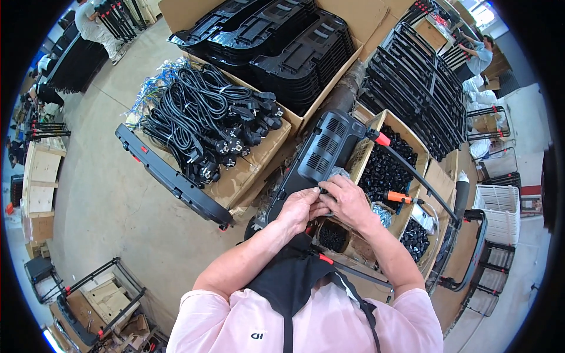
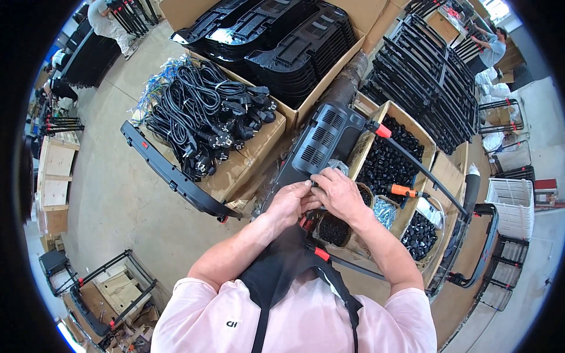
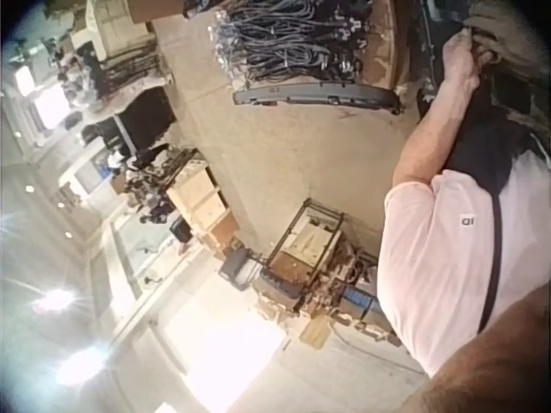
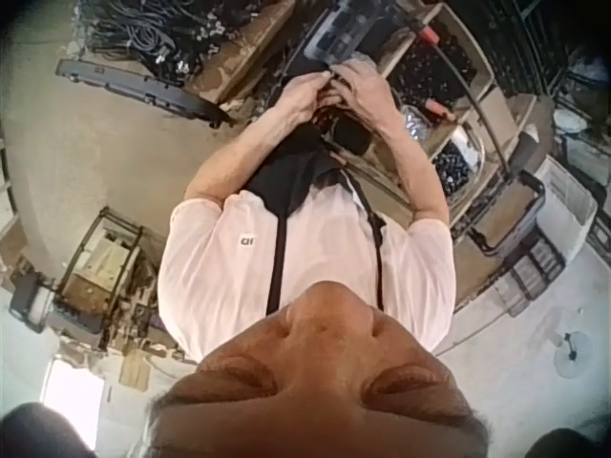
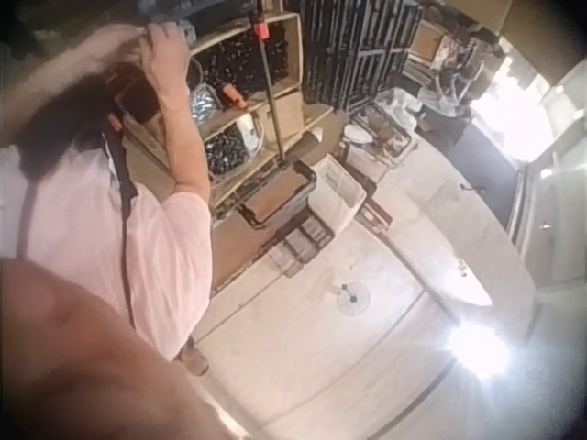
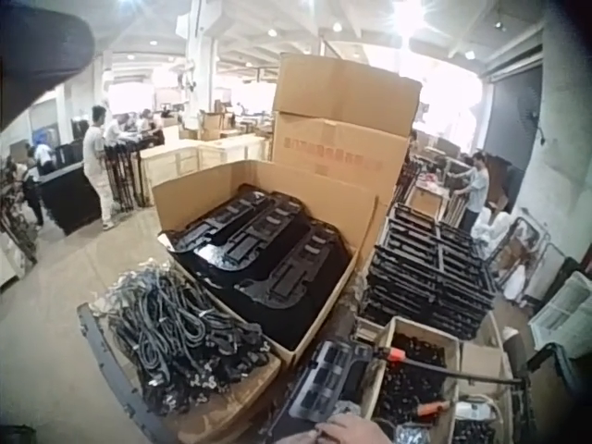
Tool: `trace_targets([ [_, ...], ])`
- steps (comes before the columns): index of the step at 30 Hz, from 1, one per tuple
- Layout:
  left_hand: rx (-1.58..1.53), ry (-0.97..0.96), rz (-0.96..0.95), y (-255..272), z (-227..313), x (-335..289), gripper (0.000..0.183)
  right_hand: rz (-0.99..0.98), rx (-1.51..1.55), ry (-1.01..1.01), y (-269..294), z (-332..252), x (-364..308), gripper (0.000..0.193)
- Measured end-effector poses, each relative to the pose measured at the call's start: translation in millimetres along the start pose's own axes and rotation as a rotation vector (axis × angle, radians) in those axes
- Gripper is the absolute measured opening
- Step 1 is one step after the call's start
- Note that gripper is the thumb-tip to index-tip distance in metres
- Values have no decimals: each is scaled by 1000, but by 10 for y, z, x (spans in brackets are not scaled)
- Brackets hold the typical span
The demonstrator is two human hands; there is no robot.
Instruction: Assembling a power tool by connecting internal wires and fastening the outer casing with screws.
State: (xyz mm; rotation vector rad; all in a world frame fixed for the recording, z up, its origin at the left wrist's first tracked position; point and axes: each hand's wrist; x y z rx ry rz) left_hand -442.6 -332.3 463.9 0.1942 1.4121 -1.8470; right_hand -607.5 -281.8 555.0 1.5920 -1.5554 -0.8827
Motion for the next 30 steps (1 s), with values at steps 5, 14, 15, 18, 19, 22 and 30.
trace_targets([
  [5,26,-91,-25,-114,208,98,33,178,24,94,-108,234,370,26],
  [14,207,49,-47,70,18,-214,49,345,-80,21,-388,881,1380,23],
  [15,201,71,-43,128,-34,-242,48,321,-95,15,-417,930,1421,24],
  [18,192,114,-16,191,-101,-346,46,263,-96,-24,-436,964,1450,25],
  [19,201,115,-11,201,-122,-363,46,259,-119,-17,-418,945,1446,26],
  [22,224,110,-15,196,-161,-382,45,368,-160,0,-409,918,1435,26],
  [30,305,82,-18,39,-216,-349,38,364,-88,-87,-194,973,1102,21],
])
Point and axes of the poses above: each hand's wrist, its own x-axis towards the middle knuckle, its own y-axis out of the back of the hand, z = x × y, and after that the axes turned 5 degrees about -y, right-handed
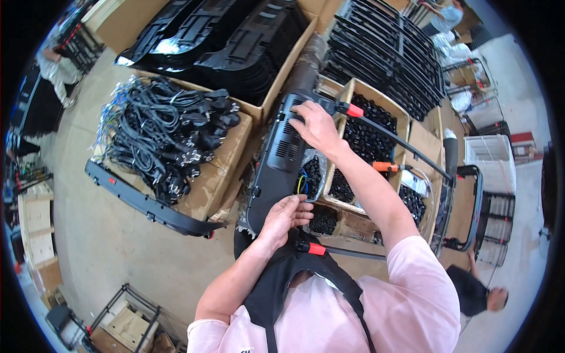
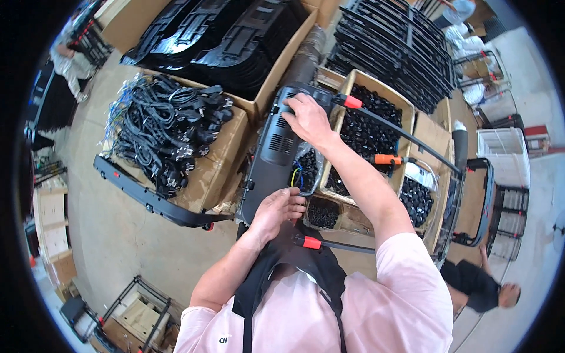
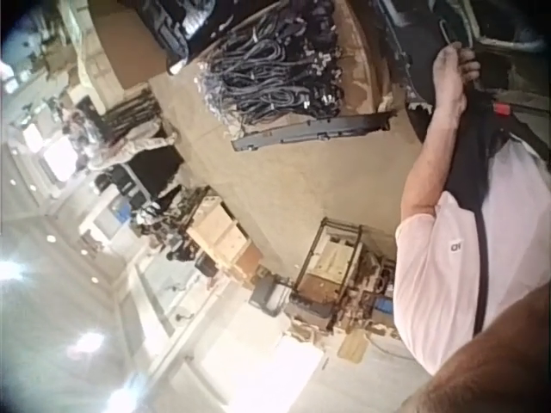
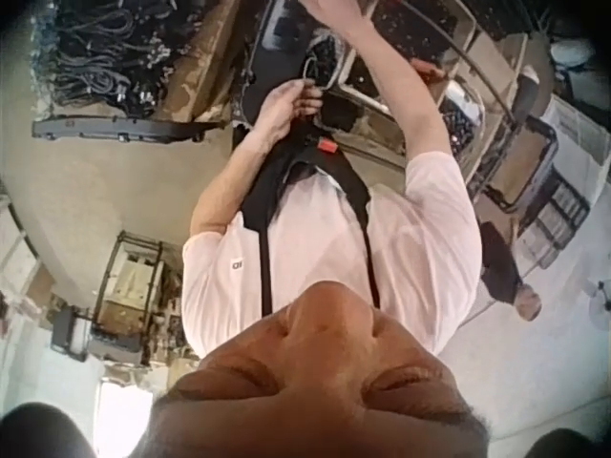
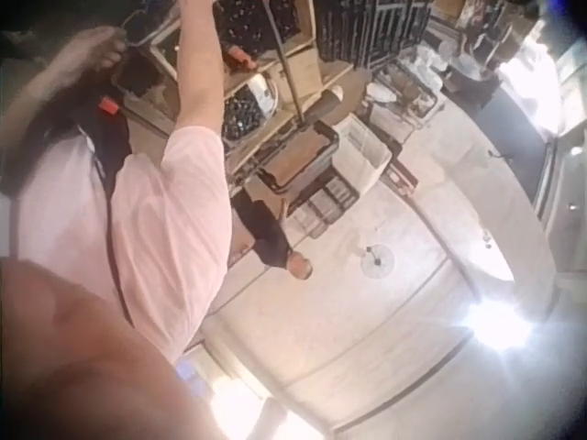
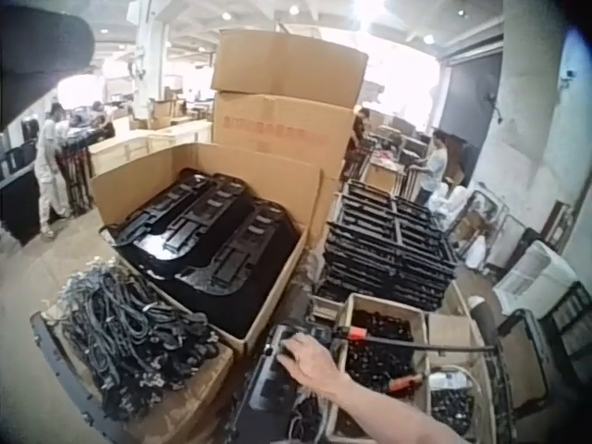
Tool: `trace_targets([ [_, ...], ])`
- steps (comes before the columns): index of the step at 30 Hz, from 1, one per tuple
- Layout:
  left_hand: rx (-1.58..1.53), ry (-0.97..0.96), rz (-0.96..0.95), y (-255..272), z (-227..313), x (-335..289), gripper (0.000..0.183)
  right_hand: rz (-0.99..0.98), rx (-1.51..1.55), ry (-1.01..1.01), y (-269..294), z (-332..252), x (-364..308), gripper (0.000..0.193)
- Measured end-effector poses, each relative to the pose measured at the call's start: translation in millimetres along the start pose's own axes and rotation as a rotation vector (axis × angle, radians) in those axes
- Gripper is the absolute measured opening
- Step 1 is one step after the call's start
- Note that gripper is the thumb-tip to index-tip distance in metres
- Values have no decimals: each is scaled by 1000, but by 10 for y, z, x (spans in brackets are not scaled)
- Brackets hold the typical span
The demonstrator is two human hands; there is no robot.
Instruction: Assembling a power tool by connecting internal wires and fastening the outer casing with screws.
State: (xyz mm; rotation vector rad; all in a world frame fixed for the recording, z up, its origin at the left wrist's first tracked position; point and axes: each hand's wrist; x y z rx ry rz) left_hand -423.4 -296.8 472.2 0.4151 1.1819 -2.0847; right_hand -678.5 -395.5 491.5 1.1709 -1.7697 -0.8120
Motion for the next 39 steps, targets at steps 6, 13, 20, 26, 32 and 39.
trace_targets([
  [6,36,43,-16,-103,-196,52,37,-193,-34,-295,569,747,-1340,16],
  [13,140,126,-45,-393,-475,237,36,-664,-186,-362,98,1229,-2480,34],
  [20,217,132,-15,-644,-749,496,35,-774,-278,-229,-12,1291,-2436,31],
  [26,187,110,21,-766,-827,702,37,-693,-234,-257,-191,1406,-2496,29],
  [32,119,77,78,-851,-788,991,44,-666,-198,-221,-230,1503,-2535,23],
  [39,99,49,20,-1038,-851,1391,65,-487,65,-503,-23,1756,-2572,15],
])
Point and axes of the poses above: each hand's wrist, its own x-axis towards the middle knuckle, its own y-axis out of the back of the hand, z = x × y, and after that the axes turned 5 degrees about -y, right-handed
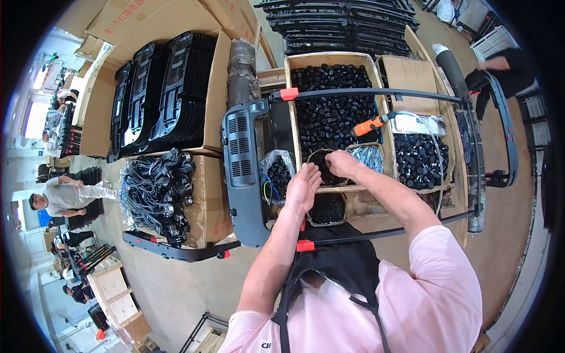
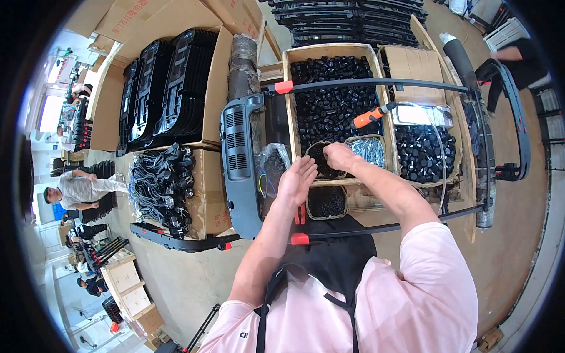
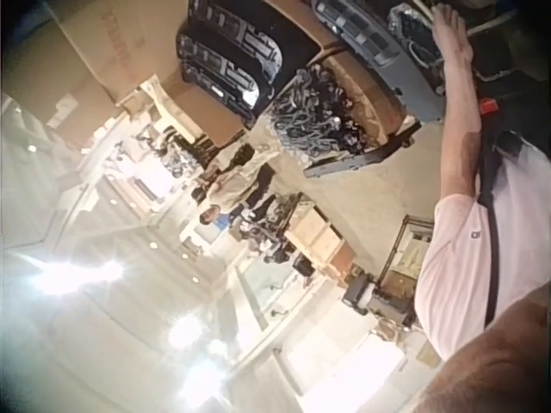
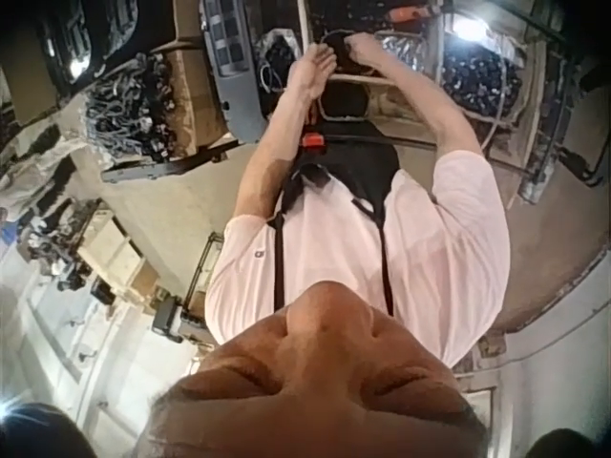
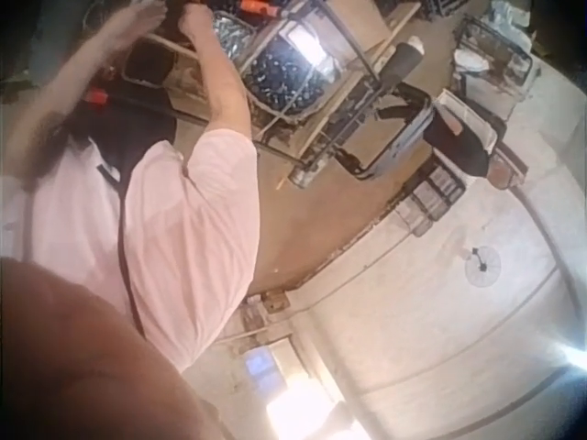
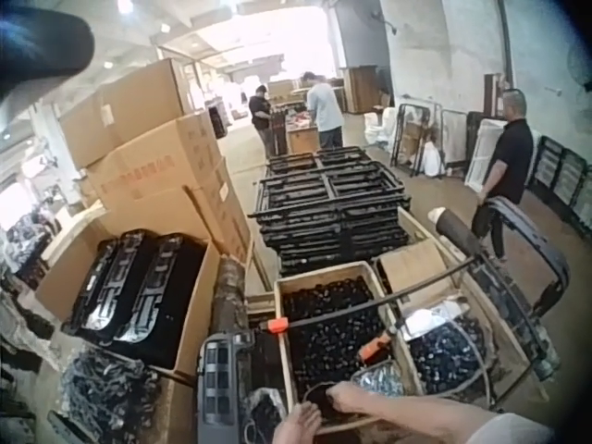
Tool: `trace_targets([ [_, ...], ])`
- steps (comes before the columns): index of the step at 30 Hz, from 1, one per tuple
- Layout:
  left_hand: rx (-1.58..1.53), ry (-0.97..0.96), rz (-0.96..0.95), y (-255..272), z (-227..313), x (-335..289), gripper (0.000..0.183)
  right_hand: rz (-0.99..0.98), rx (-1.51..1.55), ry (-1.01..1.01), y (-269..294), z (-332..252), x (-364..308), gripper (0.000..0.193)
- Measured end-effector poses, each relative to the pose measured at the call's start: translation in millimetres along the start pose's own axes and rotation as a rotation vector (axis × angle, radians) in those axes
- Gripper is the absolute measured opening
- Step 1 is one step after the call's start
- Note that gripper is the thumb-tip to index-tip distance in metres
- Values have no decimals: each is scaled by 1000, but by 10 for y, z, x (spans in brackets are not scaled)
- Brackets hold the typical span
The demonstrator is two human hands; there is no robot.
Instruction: Assembling a power tool by connecting internal wires and fastening the outer casing with screws.
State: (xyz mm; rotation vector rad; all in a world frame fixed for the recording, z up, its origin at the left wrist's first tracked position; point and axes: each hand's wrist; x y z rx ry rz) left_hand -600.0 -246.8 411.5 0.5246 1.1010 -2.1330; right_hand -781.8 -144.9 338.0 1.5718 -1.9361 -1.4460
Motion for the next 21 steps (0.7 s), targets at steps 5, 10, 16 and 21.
trace_targets([
  [5,18,39,138,5,-146,461,60,66,426,-101,326,-231,-188,19],
  [10,-219,93,55,-82,-218,585,47,-61,765,-108,734,-511,-456,27],
  [16,-335,101,-138,-119,-54,442,48,242,890,-508,729,393,-449,26],
  [21,-362,91,-175,-133,123,231,45,493,1147,-739,610,777,-276,42],
])
Point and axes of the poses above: each hand's wrist, its own x-axis towards the middle knuckle, its own y-axis out of the back of the hand, z = x × y, and after that the axes turned 5 degrees about -y, right-handed
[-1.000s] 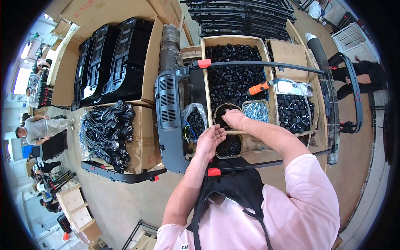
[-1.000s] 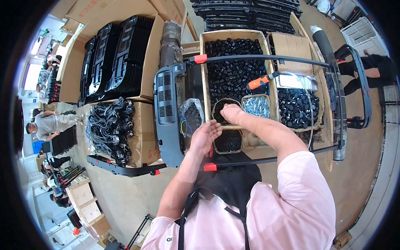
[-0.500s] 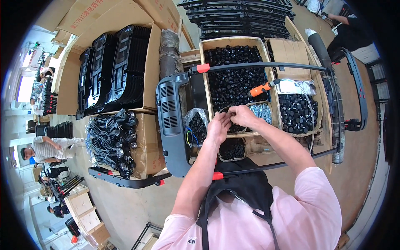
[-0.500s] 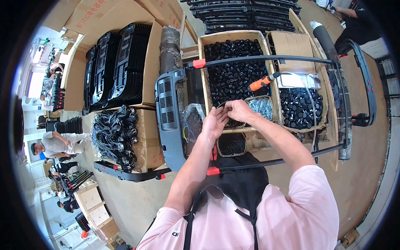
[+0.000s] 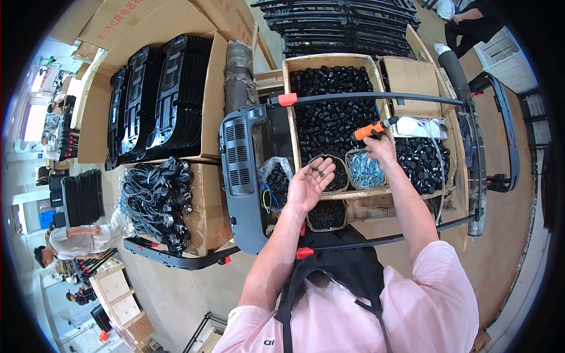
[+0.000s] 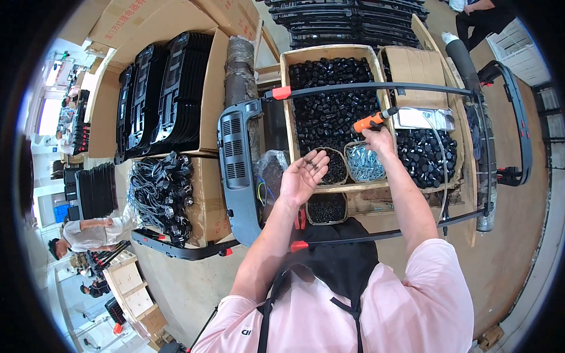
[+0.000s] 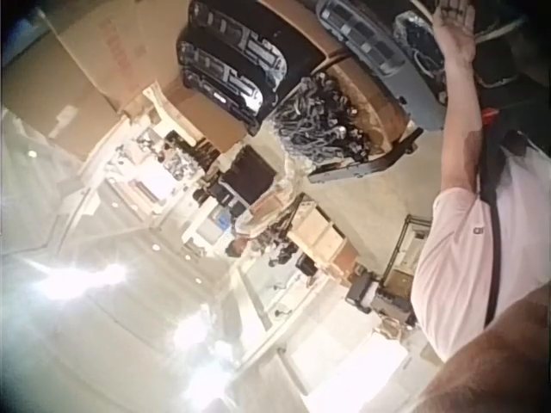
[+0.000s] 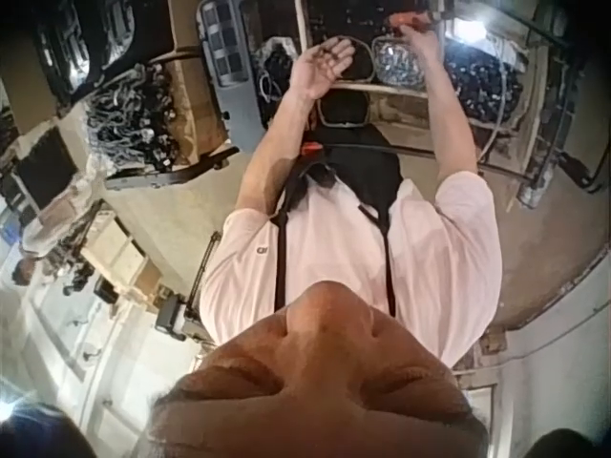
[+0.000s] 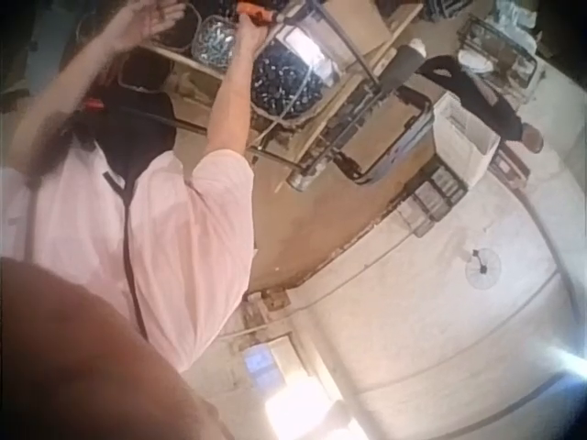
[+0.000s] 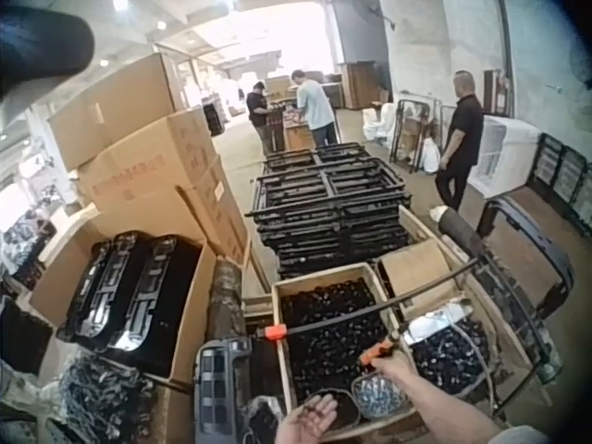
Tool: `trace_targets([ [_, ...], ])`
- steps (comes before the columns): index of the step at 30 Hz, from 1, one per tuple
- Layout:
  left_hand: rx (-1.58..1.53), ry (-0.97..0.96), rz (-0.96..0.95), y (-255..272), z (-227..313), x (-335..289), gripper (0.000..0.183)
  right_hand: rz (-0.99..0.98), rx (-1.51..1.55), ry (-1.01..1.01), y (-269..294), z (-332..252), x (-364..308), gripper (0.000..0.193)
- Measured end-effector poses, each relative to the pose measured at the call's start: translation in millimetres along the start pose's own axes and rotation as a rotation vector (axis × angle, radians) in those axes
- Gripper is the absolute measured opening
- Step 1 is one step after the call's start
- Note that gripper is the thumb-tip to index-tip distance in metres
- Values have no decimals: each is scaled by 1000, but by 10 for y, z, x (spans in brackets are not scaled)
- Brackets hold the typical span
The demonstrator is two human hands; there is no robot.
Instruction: Assembling a power tool by connecting internal wires and fastening the outer casing with screws.
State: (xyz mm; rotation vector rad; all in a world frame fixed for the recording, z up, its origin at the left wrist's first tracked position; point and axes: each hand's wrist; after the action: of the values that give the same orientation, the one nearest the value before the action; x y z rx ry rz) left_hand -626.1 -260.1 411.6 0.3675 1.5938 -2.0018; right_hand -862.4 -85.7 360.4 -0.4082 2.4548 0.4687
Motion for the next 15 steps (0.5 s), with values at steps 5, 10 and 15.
trace_targets([
  [5,41,-39,-26,-56,24,-221,41,106,-34,-81,-240,-28,389,41],
  [10,29,-122,-91,9,35,-444,29,184,-35,437,-576,168,270,50],
  [15,34,-128,-101,77,23,-647,26,76,-265,551,-765,148,140,53],
])
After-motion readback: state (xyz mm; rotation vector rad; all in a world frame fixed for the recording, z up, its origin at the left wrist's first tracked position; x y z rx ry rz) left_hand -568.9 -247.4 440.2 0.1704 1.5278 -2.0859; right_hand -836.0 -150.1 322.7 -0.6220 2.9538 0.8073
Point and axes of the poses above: each hand's wrist, its own x-axis towards the middle knuckle, its own y-axis out of the back of the hand, z = x × y, and after that the axes turned 5 degrees about -y, right-handed
